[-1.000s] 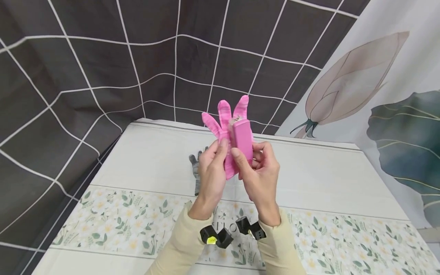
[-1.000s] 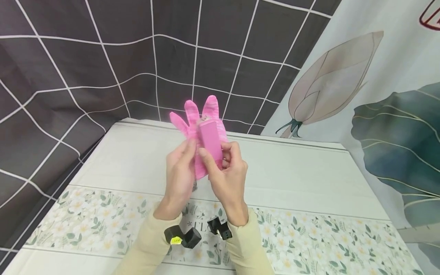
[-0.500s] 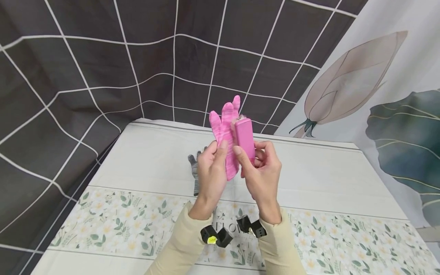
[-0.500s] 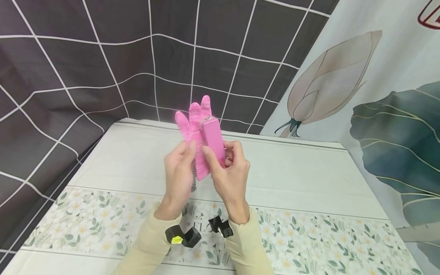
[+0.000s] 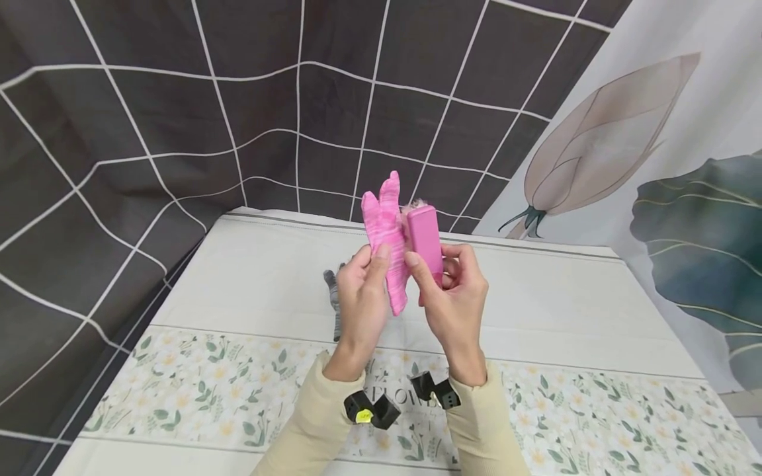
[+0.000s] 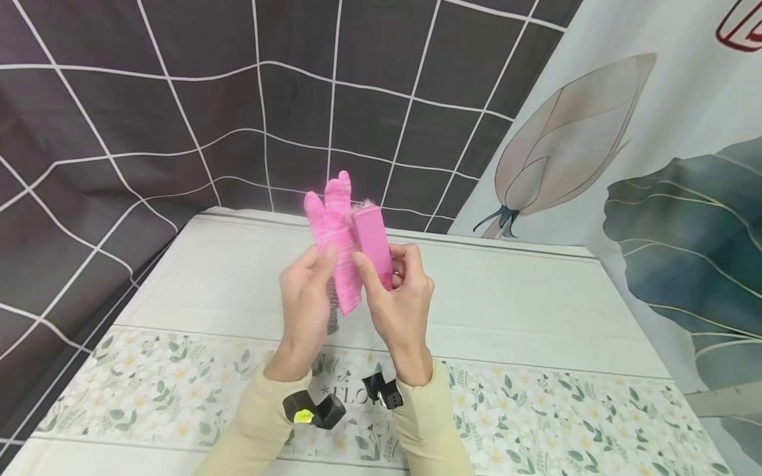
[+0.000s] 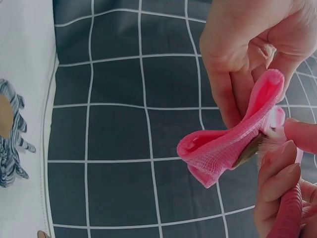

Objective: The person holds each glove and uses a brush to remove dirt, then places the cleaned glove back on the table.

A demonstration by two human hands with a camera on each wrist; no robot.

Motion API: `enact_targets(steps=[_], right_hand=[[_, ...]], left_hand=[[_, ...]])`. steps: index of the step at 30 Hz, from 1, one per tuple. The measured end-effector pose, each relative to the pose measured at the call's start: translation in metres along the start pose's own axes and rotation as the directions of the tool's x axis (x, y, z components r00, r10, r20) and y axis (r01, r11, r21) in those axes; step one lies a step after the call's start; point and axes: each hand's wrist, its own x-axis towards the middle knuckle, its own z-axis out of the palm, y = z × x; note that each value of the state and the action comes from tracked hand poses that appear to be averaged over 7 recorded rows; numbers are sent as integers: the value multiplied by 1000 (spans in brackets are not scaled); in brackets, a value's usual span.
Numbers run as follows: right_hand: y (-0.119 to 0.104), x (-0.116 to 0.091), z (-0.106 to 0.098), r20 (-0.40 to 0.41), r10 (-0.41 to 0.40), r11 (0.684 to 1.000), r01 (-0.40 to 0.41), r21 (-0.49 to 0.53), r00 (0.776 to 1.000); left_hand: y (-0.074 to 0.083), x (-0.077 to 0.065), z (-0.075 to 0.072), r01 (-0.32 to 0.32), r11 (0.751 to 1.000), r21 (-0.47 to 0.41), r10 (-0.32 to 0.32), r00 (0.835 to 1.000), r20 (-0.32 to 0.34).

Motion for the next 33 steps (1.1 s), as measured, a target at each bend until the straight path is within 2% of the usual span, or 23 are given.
enact_targets(steps=[11,18,33], right_hand=[[10,0,-3,2,54,998,-54,26,999],[27,2,-5,-9,76,997,-76,16,997],[27,4,-7,-13,92,996,-92,5,996]], left_hand=[[0,1,-1,-20,1000,-11,20,1000,-6],[0,2,-1,-13,1000,-20,12,1000,-18],[-2,3,-2,-5,1000,-3,5,999,-34]])
